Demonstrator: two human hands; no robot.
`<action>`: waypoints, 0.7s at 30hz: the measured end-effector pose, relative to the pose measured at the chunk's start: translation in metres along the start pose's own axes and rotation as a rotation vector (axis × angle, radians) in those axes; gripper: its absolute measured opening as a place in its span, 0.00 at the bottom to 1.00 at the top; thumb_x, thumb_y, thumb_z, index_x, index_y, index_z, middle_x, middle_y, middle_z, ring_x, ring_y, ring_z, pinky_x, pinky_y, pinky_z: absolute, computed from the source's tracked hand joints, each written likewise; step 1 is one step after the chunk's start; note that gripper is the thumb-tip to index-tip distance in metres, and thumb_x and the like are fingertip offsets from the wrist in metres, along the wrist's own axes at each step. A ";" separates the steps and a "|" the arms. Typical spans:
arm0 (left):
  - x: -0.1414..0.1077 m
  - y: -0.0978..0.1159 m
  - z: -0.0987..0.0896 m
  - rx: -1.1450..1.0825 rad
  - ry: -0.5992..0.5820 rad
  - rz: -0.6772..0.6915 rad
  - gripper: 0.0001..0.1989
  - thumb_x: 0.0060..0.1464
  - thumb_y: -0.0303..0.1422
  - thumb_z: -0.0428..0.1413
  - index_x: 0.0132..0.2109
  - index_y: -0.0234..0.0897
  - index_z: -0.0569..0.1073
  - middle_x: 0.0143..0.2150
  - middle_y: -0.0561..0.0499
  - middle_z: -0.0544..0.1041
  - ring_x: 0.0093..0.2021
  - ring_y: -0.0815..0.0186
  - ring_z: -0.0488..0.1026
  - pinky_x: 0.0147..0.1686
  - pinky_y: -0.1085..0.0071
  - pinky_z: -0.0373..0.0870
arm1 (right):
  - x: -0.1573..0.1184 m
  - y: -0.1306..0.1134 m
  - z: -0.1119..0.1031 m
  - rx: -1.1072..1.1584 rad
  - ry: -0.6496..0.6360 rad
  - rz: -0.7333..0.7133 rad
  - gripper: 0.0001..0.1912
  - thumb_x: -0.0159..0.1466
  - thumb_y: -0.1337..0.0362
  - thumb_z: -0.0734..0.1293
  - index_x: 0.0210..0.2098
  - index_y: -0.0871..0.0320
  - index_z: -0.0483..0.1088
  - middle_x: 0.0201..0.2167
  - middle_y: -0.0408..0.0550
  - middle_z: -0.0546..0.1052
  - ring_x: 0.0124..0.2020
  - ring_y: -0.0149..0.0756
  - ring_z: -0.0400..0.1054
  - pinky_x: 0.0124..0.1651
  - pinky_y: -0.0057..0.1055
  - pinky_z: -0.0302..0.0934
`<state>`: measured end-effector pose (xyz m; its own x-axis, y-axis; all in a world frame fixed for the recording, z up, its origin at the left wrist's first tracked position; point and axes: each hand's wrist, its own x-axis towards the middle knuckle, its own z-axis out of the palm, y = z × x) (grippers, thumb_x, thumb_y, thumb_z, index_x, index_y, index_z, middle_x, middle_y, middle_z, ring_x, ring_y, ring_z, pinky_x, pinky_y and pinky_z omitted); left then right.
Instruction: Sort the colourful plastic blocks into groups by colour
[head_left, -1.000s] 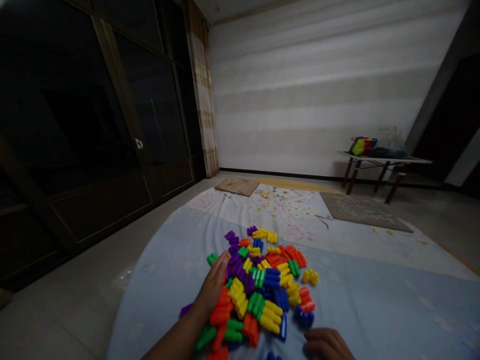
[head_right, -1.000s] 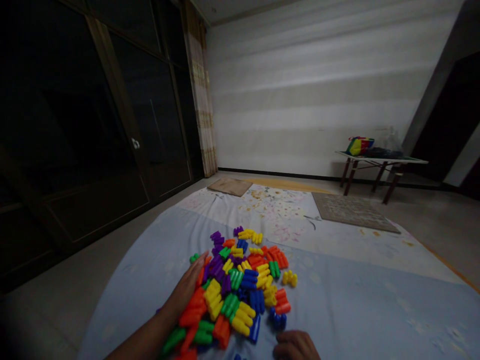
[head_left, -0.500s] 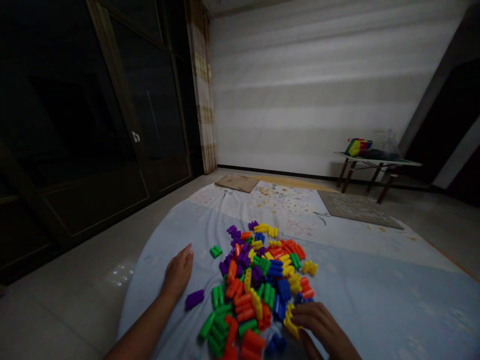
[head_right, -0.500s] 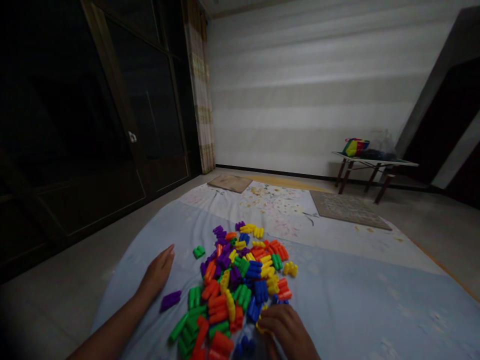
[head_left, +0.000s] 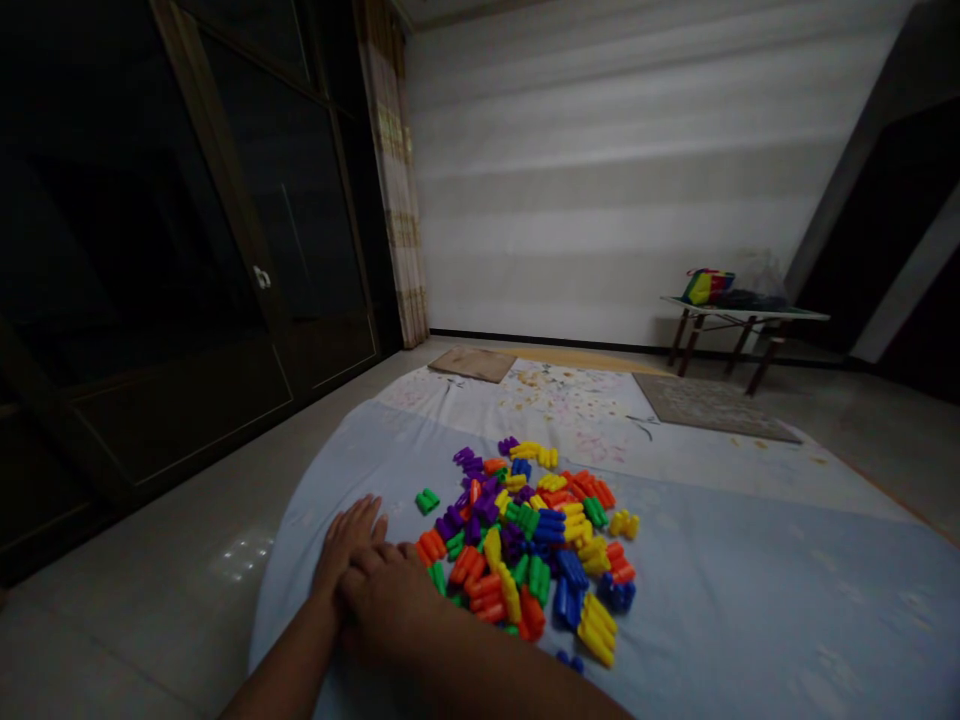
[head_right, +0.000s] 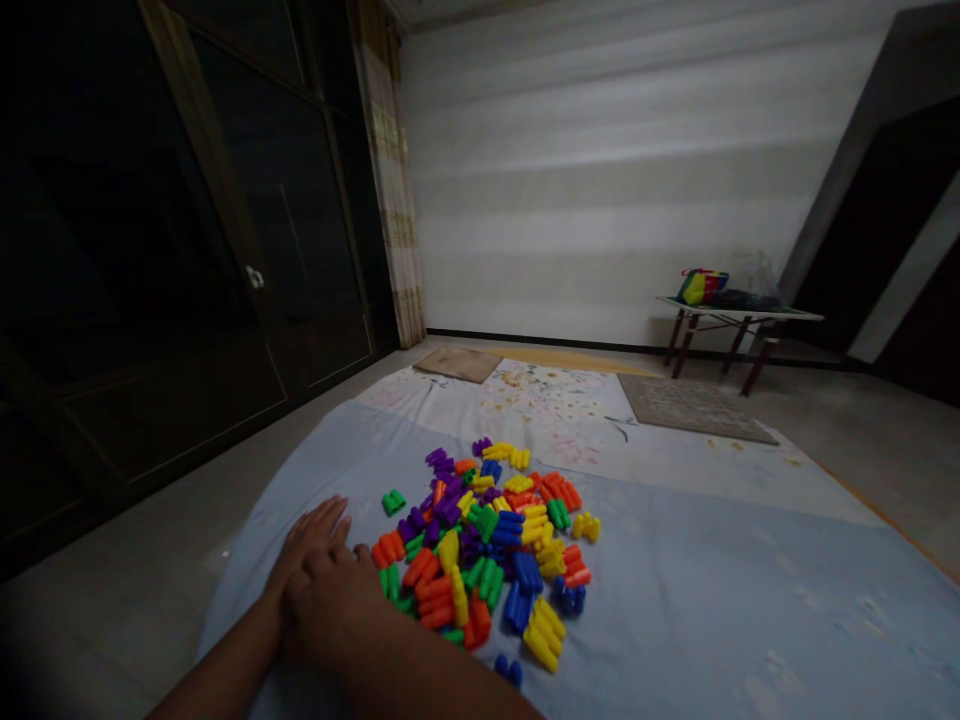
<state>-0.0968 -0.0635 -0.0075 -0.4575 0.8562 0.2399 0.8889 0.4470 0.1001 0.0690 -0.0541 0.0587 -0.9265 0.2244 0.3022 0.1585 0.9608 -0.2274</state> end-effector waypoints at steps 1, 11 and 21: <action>0.000 -0.001 0.001 0.021 -0.002 -0.005 0.24 0.56 0.36 0.42 0.58 0.34 0.62 0.62 0.46 0.61 0.63 0.64 0.54 0.61 0.64 0.47 | -0.001 0.001 0.000 -0.005 -0.009 0.019 0.19 0.60 0.55 0.60 0.48 0.57 0.63 0.49 0.52 0.68 0.45 0.46 0.66 0.42 0.47 0.63; 0.004 -0.004 0.005 0.109 -0.010 -0.050 0.24 0.57 0.36 0.41 0.59 0.35 0.62 0.62 0.46 0.61 0.62 0.64 0.56 0.60 0.64 0.49 | -0.004 -0.006 0.002 -0.055 -0.070 0.177 0.18 0.62 0.63 0.57 0.51 0.59 0.62 0.50 0.56 0.68 0.47 0.46 0.65 0.47 0.51 0.61; 0.004 -0.003 -0.006 0.109 0.002 -0.007 0.26 0.57 0.40 0.38 0.58 0.33 0.63 0.61 0.45 0.63 0.60 0.61 0.59 0.59 0.62 0.51 | -0.052 0.049 -0.025 -0.251 -0.155 0.119 0.12 0.61 0.63 0.59 0.41 0.58 0.68 0.40 0.54 0.73 0.47 0.45 0.62 0.51 0.47 0.54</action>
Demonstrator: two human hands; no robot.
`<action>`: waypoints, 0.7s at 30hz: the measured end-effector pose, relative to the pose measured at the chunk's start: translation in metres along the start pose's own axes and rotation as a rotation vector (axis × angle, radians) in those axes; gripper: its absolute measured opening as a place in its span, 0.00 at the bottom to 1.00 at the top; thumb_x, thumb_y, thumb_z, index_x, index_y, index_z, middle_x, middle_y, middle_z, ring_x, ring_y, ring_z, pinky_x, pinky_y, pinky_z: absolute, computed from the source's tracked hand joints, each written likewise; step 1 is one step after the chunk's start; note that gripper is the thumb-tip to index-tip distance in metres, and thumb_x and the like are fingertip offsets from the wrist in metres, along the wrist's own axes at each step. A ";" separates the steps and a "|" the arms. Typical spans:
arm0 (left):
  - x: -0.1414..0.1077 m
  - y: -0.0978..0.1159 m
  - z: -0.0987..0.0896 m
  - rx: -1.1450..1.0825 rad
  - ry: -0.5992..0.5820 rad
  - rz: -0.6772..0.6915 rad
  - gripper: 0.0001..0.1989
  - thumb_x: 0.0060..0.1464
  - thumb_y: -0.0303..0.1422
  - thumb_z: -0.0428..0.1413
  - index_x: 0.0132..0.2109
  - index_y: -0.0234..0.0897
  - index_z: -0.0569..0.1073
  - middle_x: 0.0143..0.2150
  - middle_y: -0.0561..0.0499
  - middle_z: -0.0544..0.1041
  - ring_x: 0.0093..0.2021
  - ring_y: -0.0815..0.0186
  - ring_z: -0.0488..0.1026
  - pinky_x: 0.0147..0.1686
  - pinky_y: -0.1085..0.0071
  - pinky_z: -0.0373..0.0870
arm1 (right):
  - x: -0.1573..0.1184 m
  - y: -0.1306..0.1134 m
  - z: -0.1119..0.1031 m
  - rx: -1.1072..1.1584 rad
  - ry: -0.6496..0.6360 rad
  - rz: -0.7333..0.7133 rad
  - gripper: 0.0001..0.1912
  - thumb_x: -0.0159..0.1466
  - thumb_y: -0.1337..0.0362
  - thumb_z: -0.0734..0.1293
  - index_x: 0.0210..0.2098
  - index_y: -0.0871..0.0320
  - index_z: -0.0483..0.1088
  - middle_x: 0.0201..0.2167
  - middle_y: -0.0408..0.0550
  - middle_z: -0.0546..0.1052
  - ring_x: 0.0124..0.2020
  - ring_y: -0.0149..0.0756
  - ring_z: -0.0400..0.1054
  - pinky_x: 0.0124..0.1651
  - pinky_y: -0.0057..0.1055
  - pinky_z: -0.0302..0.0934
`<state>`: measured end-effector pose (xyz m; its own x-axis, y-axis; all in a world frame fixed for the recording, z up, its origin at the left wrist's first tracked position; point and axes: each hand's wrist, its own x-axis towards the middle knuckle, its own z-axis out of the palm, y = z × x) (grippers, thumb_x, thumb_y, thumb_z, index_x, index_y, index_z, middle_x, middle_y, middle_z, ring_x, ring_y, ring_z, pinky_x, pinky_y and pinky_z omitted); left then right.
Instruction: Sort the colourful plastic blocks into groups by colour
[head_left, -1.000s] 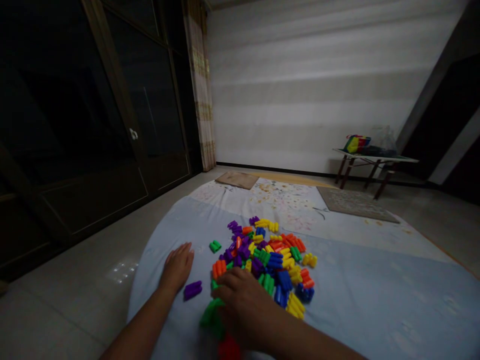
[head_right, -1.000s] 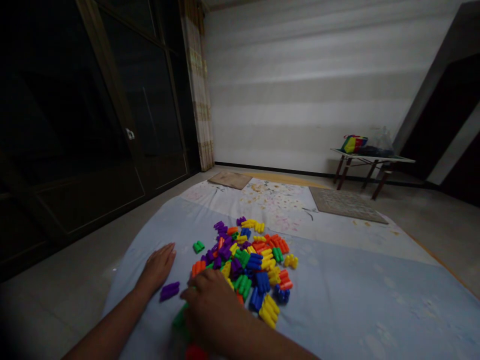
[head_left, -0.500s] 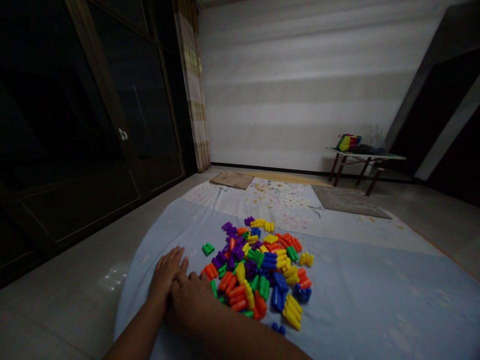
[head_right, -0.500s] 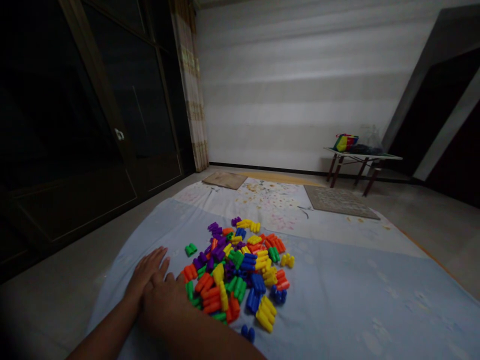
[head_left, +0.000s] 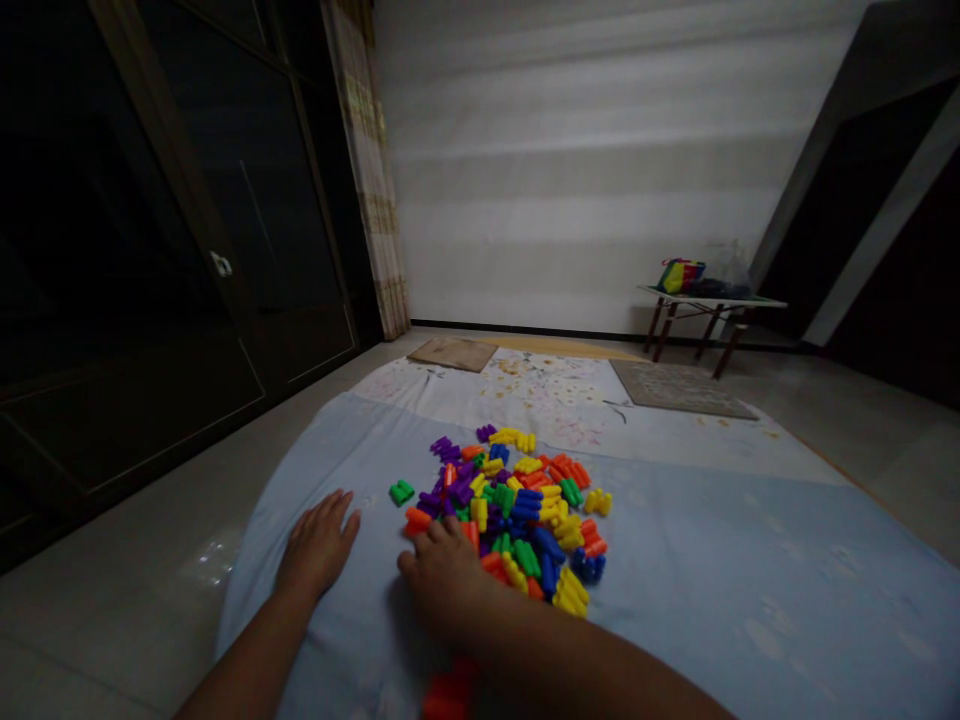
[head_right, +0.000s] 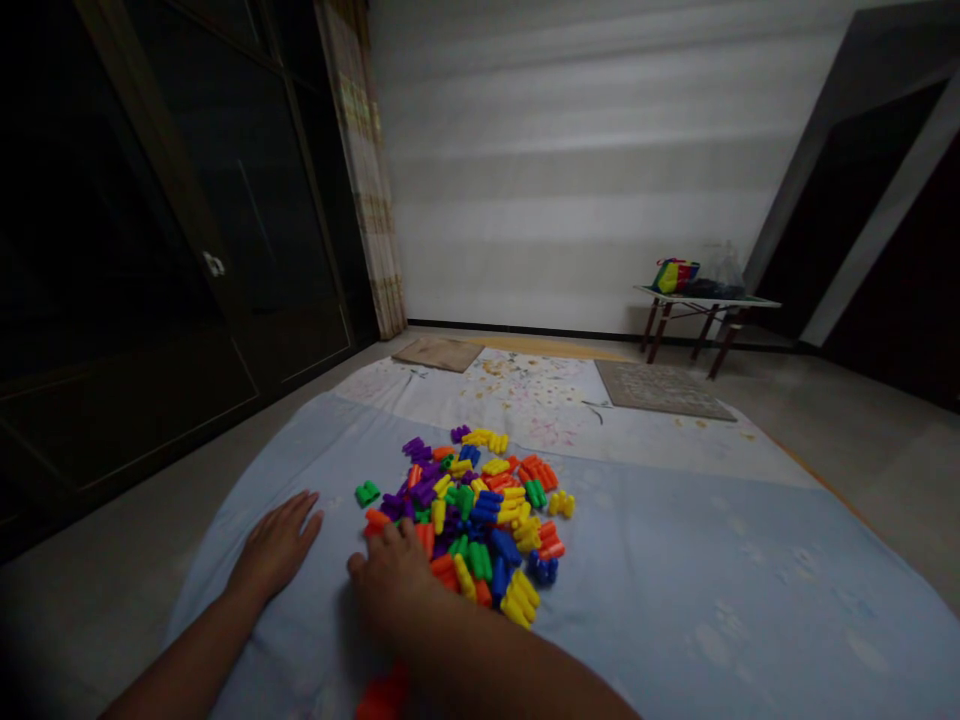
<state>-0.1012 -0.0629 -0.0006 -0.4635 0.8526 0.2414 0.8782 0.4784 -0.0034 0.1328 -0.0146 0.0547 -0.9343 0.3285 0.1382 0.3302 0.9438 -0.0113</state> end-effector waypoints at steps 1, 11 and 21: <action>0.000 -0.001 -0.001 -0.004 0.001 -0.002 0.26 0.57 0.40 0.38 0.58 0.34 0.63 0.60 0.45 0.63 0.60 0.61 0.59 0.59 0.63 0.51 | -0.008 0.012 -0.002 -0.012 -0.017 0.008 0.11 0.60 0.64 0.60 0.41 0.58 0.68 0.39 0.54 0.73 0.46 0.44 0.62 0.51 0.47 0.54; 0.011 0.006 -0.017 0.004 -0.050 -0.079 0.25 0.56 0.39 0.40 0.55 0.33 0.67 0.57 0.43 0.68 0.57 0.58 0.63 0.56 0.58 0.55 | -0.047 0.093 -0.046 -0.055 -0.067 0.163 0.11 0.57 0.63 0.62 0.38 0.58 0.71 0.37 0.55 0.74 0.44 0.47 0.62 0.51 0.47 0.50; 0.026 0.060 0.003 -0.098 0.047 -0.044 0.25 0.55 0.25 0.37 0.58 0.29 0.61 0.59 0.43 0.66 0.59 0.64 0.61 0.58 0.65 0.54 | 0.085 0.033 -0.008 0.091 0.087 0.107 0.19 0.60 0.57 0.58 0.45 0.61 0.69 0.45 0.56 0.71 0.50 0.46 0.61 0.54 0.49 0.47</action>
<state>-0.0612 -0.0111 0.0028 -0.4976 0.8192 0.2850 0.8656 0.4901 0.1025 0.0651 0.0446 0.0737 -0.8779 0.4272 0.2163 0.4104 0.9040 -0.1198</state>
